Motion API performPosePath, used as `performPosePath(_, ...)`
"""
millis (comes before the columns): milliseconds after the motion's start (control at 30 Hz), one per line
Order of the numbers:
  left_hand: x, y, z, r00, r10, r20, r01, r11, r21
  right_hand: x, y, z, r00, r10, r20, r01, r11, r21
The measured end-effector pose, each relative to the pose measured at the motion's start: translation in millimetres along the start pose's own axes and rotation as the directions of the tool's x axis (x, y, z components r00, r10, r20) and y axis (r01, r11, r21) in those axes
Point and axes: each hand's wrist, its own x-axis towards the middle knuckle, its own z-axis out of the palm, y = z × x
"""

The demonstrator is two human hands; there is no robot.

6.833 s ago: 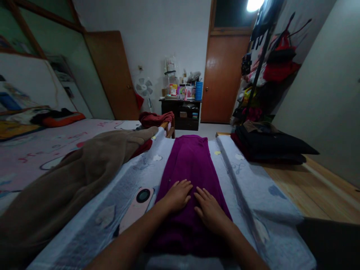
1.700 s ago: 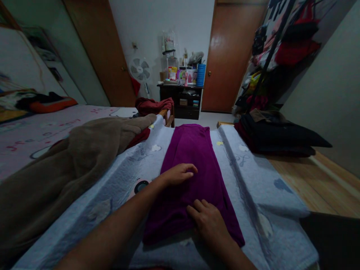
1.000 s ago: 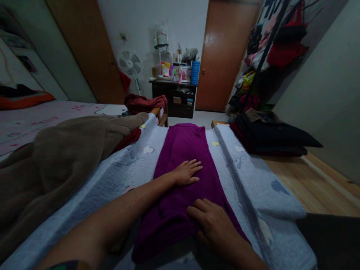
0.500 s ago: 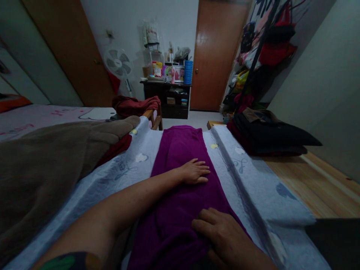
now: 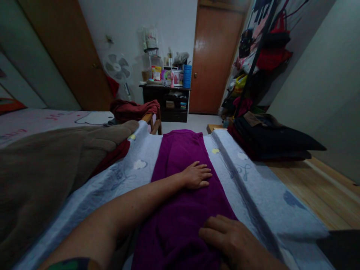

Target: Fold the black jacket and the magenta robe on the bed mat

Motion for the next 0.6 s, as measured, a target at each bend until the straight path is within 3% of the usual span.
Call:
performPosePath(133,-3,-8,-14.1,0.997,-0.040,0.066,0.056,0.965,-0.256,1,-14,-32,0.998,0.069,0.007,-0.069,0.998,-0.003)
performPosePath(267,-20,-22,-31.7,0.995,-0.062,0.074,0.093,0.821,-0.564,1,-20,-57,0.995,0.091,-0.026,-0.091,0.996,0.019)
performPosePath(467,-47,-26,-33.9,0.987,-0.043,0.154,0.115,0.857,-0.502,10,-19,-86,0.996,-0.003,-0.094,0.005,1.000,0.020)
performPosePath(533,-53,-23,-39.7,0.983,-0.058,0.172,0.147,0.809,-0.569,15,-20,-98,0.993,-0.042,-0.107,0.045,0.999,0.026)
performPosePath(600,-61,-20,-47.9,0.975,-0.112,0.192,0.215,0.690,-0.691,20,-18,-111,0.992,-0.050,-0.119,0.053,0.998,0.023)
